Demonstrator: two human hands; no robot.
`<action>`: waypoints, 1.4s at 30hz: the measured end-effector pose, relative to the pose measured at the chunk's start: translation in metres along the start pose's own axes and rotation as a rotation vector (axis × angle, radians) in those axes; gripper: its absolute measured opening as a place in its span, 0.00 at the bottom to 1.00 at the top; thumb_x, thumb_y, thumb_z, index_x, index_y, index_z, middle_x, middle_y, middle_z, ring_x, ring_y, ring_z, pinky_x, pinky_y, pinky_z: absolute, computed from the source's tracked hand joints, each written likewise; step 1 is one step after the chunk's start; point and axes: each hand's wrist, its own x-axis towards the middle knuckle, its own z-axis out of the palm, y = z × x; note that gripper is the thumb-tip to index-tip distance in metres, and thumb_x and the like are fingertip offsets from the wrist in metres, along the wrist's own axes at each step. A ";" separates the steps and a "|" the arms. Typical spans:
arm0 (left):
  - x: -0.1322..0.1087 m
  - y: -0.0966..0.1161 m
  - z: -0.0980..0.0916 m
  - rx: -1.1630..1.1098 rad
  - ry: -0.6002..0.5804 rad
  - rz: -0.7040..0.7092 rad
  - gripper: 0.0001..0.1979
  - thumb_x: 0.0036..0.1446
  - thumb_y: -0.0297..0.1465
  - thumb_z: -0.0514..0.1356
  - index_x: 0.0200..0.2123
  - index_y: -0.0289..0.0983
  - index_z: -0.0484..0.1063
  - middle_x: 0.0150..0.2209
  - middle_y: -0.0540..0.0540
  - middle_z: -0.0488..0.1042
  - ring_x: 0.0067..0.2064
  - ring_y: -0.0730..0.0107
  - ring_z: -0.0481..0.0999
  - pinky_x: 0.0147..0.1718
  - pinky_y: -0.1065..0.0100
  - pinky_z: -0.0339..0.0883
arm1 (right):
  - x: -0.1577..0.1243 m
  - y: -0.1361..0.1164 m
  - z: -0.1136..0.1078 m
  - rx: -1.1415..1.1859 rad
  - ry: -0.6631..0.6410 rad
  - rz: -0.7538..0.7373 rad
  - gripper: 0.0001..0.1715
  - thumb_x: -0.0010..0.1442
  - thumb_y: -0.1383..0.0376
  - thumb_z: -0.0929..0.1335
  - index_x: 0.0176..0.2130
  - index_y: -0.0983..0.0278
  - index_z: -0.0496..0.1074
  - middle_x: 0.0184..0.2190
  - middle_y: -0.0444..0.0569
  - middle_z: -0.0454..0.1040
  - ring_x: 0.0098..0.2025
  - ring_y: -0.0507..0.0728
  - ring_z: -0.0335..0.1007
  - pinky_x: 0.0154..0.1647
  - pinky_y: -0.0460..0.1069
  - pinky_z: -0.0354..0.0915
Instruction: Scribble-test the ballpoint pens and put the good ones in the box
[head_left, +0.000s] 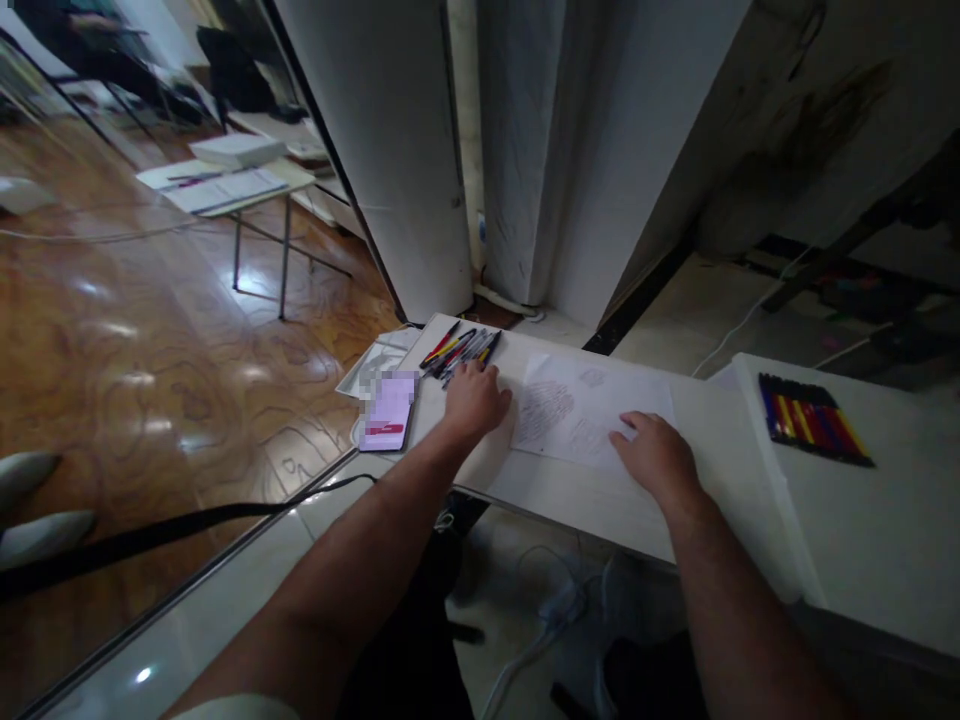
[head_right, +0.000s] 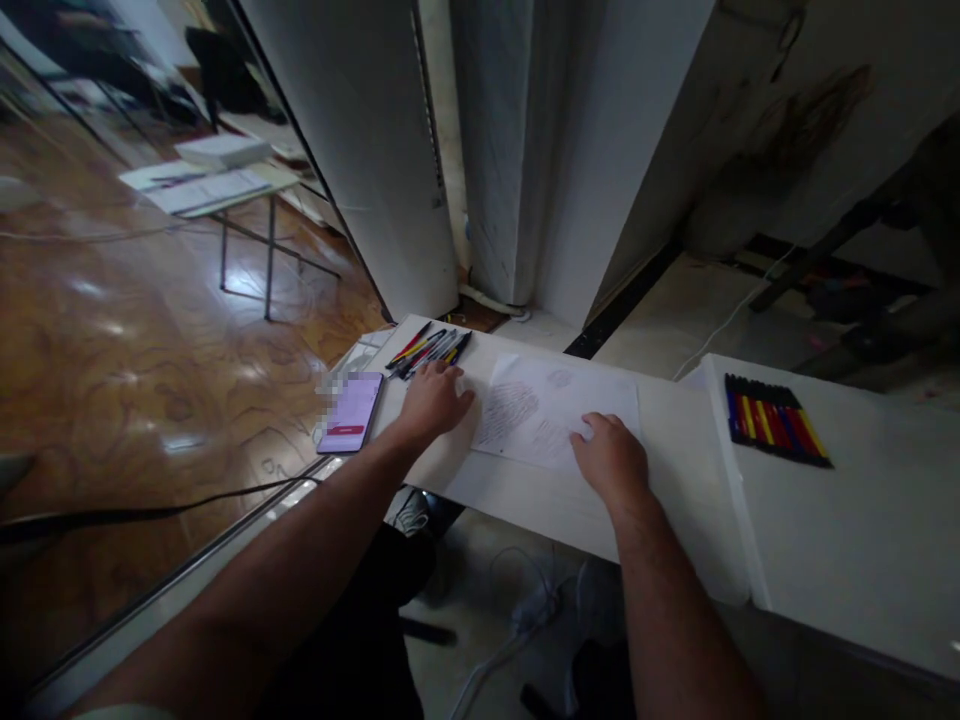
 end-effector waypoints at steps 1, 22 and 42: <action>0.002 -0.001 0.001 0.013 0.001 0.002 0.22 0.58 0.40 0.56 0.50 0.31 0.72 0.52 0.33 0.68 0.55 0.50 0.63 0.55 0.55 0.57 | 0.000 0.001 -0.001 0.002 0.000 0.006 0.21 0.56 0.57 0.67 0.47 0.62 0.75 0.45 0.55 0.75 0.42 0.62 0.73 0.40 0.52 0.64; 0.015 0.000 0.008 0.051 -0.002 -0.039 0.21 0.55 0.26 0.55 0.52 0.41 0.72 0.50 0.40 0.73 0.49 0.57 0.73 0.49 0.61 0.67 | 0.004 -0.001 -0.008 0.090 -0.010 0.008 0.19 0.57 0.59 0.67 0.46 0.63 0.76 0.45 0.54 0.77 0.43 0.60 0.73 0.42 0.52 0.65; 0.015 0.006 0.006 0.009 0.044 -0.025 0.11 0.56 0.30 0.57 0.41 0.38 0.76 0.45 0.39 0.74 0.48 0.57 0.72 0.47 0.62 0.67 | 0.006 -0.004 -0.005 0.093 0.017 -0.013 0.19 0.56 0.58 0.68 0.46 0.64 0.76 0.42 0.54 0.77 0.39 0.60 0.74 0.40 0.52 0.66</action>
